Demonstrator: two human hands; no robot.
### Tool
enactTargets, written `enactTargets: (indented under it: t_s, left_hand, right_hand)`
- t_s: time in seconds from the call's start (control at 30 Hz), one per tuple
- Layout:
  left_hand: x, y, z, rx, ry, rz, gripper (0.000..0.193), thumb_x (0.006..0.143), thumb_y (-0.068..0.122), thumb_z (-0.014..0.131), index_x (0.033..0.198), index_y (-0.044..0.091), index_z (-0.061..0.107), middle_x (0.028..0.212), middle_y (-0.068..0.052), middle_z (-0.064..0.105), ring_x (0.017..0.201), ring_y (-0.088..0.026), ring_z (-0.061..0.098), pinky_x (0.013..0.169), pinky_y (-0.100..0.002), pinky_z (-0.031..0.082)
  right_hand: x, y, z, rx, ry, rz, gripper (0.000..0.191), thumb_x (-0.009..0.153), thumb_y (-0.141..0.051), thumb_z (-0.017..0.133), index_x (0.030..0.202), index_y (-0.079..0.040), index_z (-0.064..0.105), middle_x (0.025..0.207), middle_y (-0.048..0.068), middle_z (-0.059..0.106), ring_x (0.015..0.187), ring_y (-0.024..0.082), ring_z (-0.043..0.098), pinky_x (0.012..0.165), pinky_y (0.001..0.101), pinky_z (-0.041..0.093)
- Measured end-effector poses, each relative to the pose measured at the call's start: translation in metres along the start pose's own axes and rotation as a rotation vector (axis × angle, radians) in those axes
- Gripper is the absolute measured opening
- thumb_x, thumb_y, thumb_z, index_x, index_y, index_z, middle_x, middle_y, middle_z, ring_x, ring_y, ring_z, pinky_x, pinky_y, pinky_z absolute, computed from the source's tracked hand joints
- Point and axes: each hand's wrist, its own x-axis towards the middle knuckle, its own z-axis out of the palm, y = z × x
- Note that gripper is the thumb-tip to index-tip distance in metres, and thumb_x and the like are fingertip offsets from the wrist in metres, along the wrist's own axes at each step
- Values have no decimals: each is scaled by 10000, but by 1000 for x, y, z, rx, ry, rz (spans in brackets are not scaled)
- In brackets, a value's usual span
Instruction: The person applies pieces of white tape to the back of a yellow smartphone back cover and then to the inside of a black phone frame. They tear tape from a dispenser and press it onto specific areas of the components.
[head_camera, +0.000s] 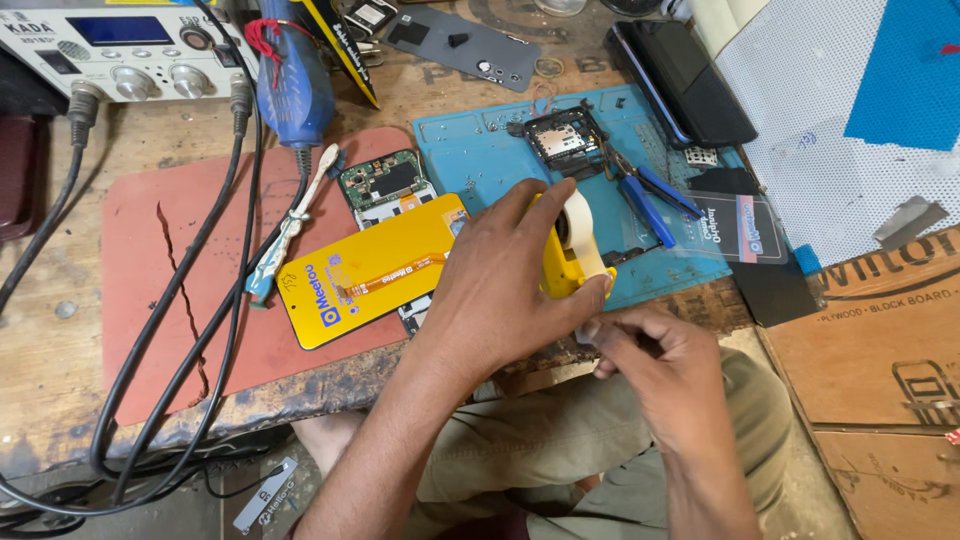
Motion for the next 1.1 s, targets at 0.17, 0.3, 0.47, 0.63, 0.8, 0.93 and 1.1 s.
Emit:
enactTargets:
  t_s: [0.17, 0.3, 0.47, 0.63, 0.8, 0.93, 1.1]
  left_hand:
    - [-23, 7, -7, 57, 186, 205, 686, 884, 383, 781, 1431, 55, 529, 1382, -223, 539, 1265, -412, 564, 1117, -546, 395]
    - [-61, 8, -19, 257, 210, 438, 375, 969, 275, 746, 1330, 224, 658, 1282, -12, 617, 1216, -225, 634, 1185, -535, 405]
    - [-78, 6, -14, 426, 273, 589, 315, 991, 184, 711, 1302, 232, 712, 1232, 36, 638, 1183, -181, 650, 1153, -506, 416]
    - [-73, 7, -19, 426, 305, 654, 232, 1000, 177, 693, 1225, 202, 741, 1248, 32, 662, 1198, -186, 661, 1134, -488, 429]
    - [-65, 11, -40, 349, 239, 656, 208, 900, 200, 704, 1088, 171, 787, 1130, 27, 704, 1119, -187, 668, 1067, -461, 437]
    - [-61, 11, -51, -149, 118, 298, 147, 798, 132, 788, 930, 124, 724, 955, 13, 690, 999, -208, 662, 943, -385, 463]
    - [-67, 1, -53, -986, -140, -322, 127, 920, 77, 772, 1013, 36, 696, 957, -1, 703, 874, -74, 640, 795, -254, 534]
  right_hand:
    - [-19, 1, -11, 467, -11, -19, 211, 1034, -80, 613, 1004, 125, 652, 938, 140, 655, 860, 232, 623, 806, 418, 544]
    - [-41, -7, -20, 750, -182, 25, 633, 1009, -358, 464, 1223, 204, 661, 993, 211, 659, 936, 273, 534, 852, 474, 467]
    - [-54, -22, -22, 953, -323, 141, 797, 1023, -469, 406, 1372, 227, 576, 1067, 232, 613, 1001, 320, 494, 942, 481, 411]
    - [-57, -29, -16, 936, -338, 194, 873, 966, -500, 427, 1412, 242, 538, 1151, 232, 614, 985, 287, 477, 888, 439, 404]
    - [-57, -25, -11, 799, -320, 187, 853, 939, -490, 438, 1377, 230, 568, 1150, 244, 641, 953, 290, 507, 844, 437, 420]
    - [-55, -17, 5, 345, -119, 115, 718, 893, -381, 521, 1302, 197, 644, 1026, 238, 644, 885, 284, 557, 807, 400, 452]
    - [-63, -24, 18, 317, 50, -127, 576, 889, -255, 616, 1248, 195, 645, 1100, 219, 637, 937, 260, 596, 835, 376, 479]
